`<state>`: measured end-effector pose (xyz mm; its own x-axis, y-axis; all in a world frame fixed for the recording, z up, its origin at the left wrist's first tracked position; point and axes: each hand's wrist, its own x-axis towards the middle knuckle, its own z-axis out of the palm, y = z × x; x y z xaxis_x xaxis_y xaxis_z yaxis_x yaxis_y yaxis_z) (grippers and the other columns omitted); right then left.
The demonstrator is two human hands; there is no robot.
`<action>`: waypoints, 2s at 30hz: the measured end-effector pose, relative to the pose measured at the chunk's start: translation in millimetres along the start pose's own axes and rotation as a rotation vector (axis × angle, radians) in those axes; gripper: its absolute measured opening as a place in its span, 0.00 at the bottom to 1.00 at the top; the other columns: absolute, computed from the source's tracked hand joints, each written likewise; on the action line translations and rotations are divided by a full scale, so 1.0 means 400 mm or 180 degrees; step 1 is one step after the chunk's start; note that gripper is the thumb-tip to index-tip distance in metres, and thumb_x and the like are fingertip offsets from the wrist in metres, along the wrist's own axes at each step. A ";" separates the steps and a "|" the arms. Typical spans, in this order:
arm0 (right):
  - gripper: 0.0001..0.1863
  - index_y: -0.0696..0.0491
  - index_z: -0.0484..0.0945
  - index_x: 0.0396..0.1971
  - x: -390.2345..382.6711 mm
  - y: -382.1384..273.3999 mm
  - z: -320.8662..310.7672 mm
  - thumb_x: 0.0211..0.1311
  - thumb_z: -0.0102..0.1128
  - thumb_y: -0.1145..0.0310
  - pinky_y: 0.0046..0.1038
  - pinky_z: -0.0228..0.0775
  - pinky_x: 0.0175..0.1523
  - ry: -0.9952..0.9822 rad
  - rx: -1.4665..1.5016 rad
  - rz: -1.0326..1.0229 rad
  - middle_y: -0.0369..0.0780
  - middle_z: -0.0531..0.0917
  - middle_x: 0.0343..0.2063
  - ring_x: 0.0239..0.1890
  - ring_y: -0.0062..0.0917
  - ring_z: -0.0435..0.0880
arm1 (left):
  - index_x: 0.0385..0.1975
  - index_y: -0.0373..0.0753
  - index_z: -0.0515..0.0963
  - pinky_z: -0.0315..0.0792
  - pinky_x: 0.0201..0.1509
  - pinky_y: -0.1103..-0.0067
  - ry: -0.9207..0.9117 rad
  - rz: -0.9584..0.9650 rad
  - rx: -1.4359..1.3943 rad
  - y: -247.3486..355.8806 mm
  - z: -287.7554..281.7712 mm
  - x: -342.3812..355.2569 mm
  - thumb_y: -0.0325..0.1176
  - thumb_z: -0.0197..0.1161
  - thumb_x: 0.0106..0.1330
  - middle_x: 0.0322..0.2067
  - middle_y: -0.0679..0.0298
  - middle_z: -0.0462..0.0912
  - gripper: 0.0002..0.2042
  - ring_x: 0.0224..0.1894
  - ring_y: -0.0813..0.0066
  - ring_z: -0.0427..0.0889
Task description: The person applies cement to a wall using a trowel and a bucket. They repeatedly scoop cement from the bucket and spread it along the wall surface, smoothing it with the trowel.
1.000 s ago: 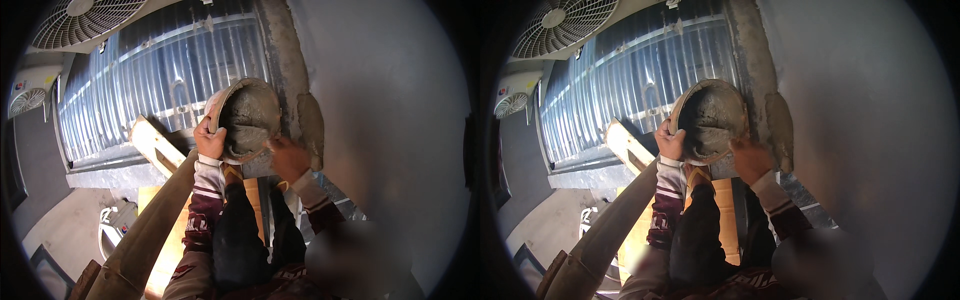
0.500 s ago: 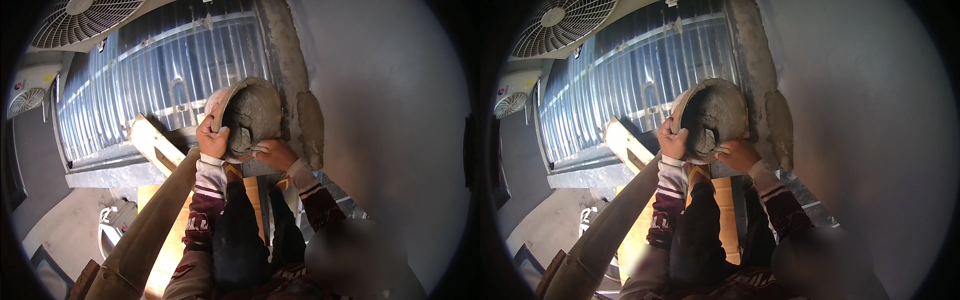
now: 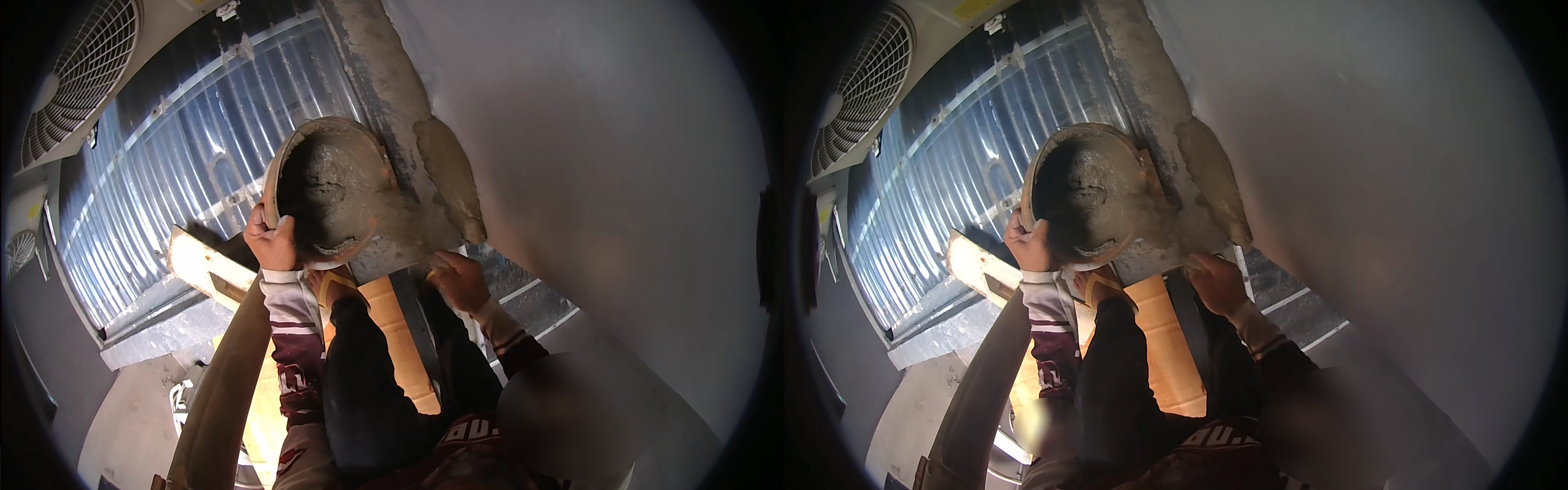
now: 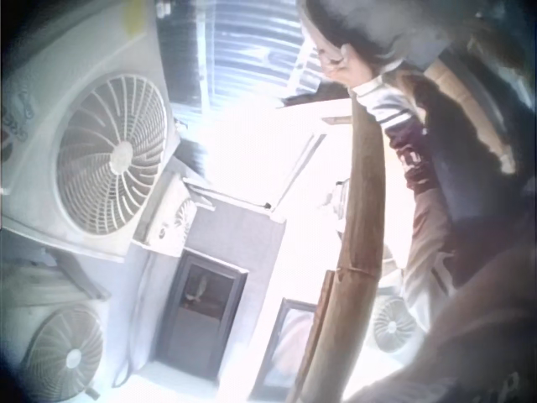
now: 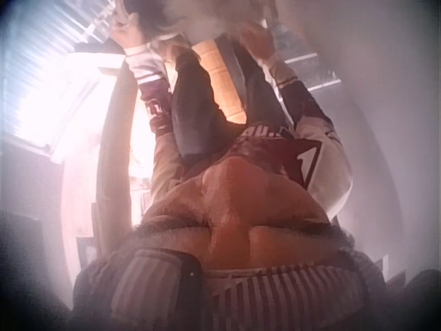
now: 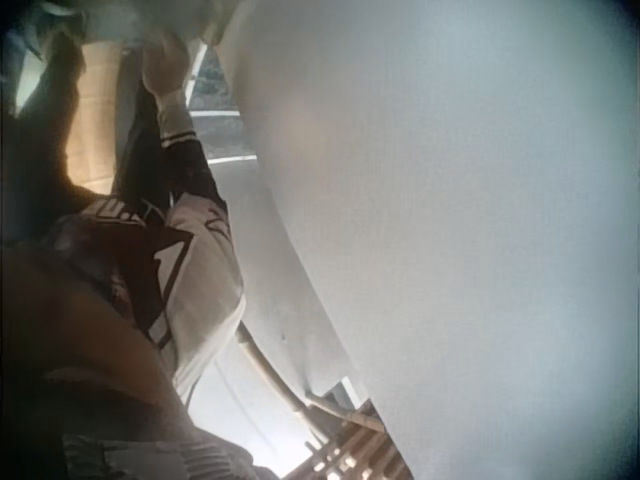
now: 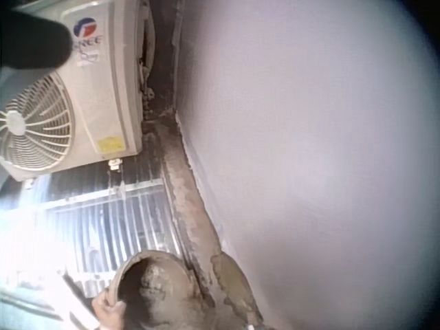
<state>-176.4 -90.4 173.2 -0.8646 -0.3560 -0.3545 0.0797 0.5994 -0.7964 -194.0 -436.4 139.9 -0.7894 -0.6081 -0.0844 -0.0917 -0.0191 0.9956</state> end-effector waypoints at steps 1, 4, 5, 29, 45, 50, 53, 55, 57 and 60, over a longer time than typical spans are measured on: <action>0.20 0.58 0.77 0.48 -0.032 0.012 -0.009 0.55 0.59 0.67 0.34 0.75 0.45 0.0185 -0.0028 -0.0022 0.49 0.82 0.40 0.42 0.36 0.83 | 0.39 0.28 0.78 0.58 0.31 0.90 0.0029 -0.0044 -0.0022 0.004 0.001 -0.002 0.17 0.56 0.50 0.25 0.75 0.71 0.14 0.26 0.90 0.63; 0.21 0.57 0.75 0.50 -0.111 0.027 -0.028 0.55 0.58 0.69 0.37 0.75 0.45 0.0391 -0.0950 0.0377 0.48 0.81 0.37 0.41 0.39 0.82 | 0.37 0.28 0.77 0.59 0.32 0.90 0.0087 -0.0095 -0.0009 0.016 -0.002 -0.002 0.16 0.56 0.50 0.26 0.75 0.71 0.13 0.26 0.90 0.63; 0.21 0.57 0.74 0.51 -0.127 0.040 -0.023 0.55 0.58 0.69 0.38 0.75 0.44 0.0527 -0.1103 0.0387 0.47 0.80 0.38 0.40 0.40 0.81 | 0.36 0.29 0.77 0.59 0.32 0.90 0.0087 -0.0062 0.0061 0.015 -0.012 0.000 0.16 0.56 0.50 0.26 0.74 0.72 0.12 0.27 0.90 0.64; 0.21 0.52 0.69 0.54 -0.166 0.223 0.060 0.63 0.53 0.60 0.42 0.72 0.49 0.0771 -0.1127 0.0914 0.49 0.76 0.45 0.47 0.46 0.77 | 0.34 0.29 0.77 0.65 0.36 0.87 0.0125 -0.0205 0.0236 0.027 0.000 -0.003 0.17 0.54 0.50 0.29 0.69 0.78 0.11 0.28 0.86 0.70; 0.23 0.58 0.70 0.54 -0.179 0.192 -0.021 0.61 0.55 0.64 0.41 0.69 0.53 0.0934 -0.1052 0.1254 0.53 0.76 0.45 0.48 0.48 0.75 | 0.29 0.31 0.74 0.64 0.35 0.86 0.0230 -0.0253 0.0091 0.021 -0.012 0.003 0.17 0.55 0.51 0.27 0.70 0.76 0.07 0.27 0.86 0.69; 0.23 0.53 0.68 0.56 -0.255 0.206 -0.009 0.61 0.57 0.64 0.42 0.73 0.49 0.1200 -0.1339 0.1097 0.48 0.76 0.45 0.46 0.47 0.77 | 0.30 0.31 0.75 0.64 0.34 0.87 0.0240 -0.0221 0.0113 0.024 -0.010 0.004 0.16 0.55 0.51 0.27 0.70 0.76 0.07 0.27 0.86 0.69; 0.23 0.53 0.67 0.56 -0.275 0.172 -0.018 0.61 0.57 0.65 0.42 0.73 0.49 0.0965 -0.1348 0.1179 0.48 0.75 0.45 0.46 0.46 0.77 | 0.31 0.31 0.75 0.64 0.34 0.87 0.0257 -0.0244 0.0082 0.018 -0.026 0.004 0.16 0.55 0.51 0.27 0.70 0.76 0.08 0.27 0.87 0.69; 0.23 0.53 0.67 0.56 -0.267 0.169 -0.024 0.61 0.56 0.66 0.41 0.73 0.49 0.0717 -0.1349 0.1121 0.48 0.74 0.45 0.46 0.46 0.77 | 0.31 0.31 0.75 0.63 0.33 0.88 0.0258 -0.0263 -0.0014 0.018 -0.021 0.006 0.16 0.55 0.51 0.27 0.71 0.76 0.08 0.27 0.87 0.69; 0.22 0.53 0.67 0.56 -0.246 0.168 -0.020 0.62 0.55 0.65 0.42 0.73 0.48 0.0519 -0.1320 0.1020 0.49 0.74 0.45 0.46 0.47 0.77 | 0.31 0.32 0.75 0.63 0.32 0.88 0.0290 -0.0253 -0.0129 0.023 -0.009 0.005 0.15 0.55 0.51 0.26 0.71 0.76 0.08 0.27 0.87 0.69; 0.22 0.53 0.67 0.56 -0.184 0.178 0.021 0.62 0.55 0.65 0.42 0.73 0.48 0.0427 -0.1268 0.0844 0.50 0.74 0.45 0.46 0.48 0.77 | 0.30 0.32 0.75 0.63 0.32 0.88 0.0330 -0.0245 -0.0131 0.026 -0.002 0.006 0.15 0.55 0.50 0.26 0.72 0.76 0.08 0.26 0.88 0.69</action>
<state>-102.9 -27.5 138.5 -0.8985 -0.0743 -0.4326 0.1326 0.8935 -0.4290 -196.3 -438.7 150.1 -0.7138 -0.6823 -0.1580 -0.1229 -0.1001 0.9874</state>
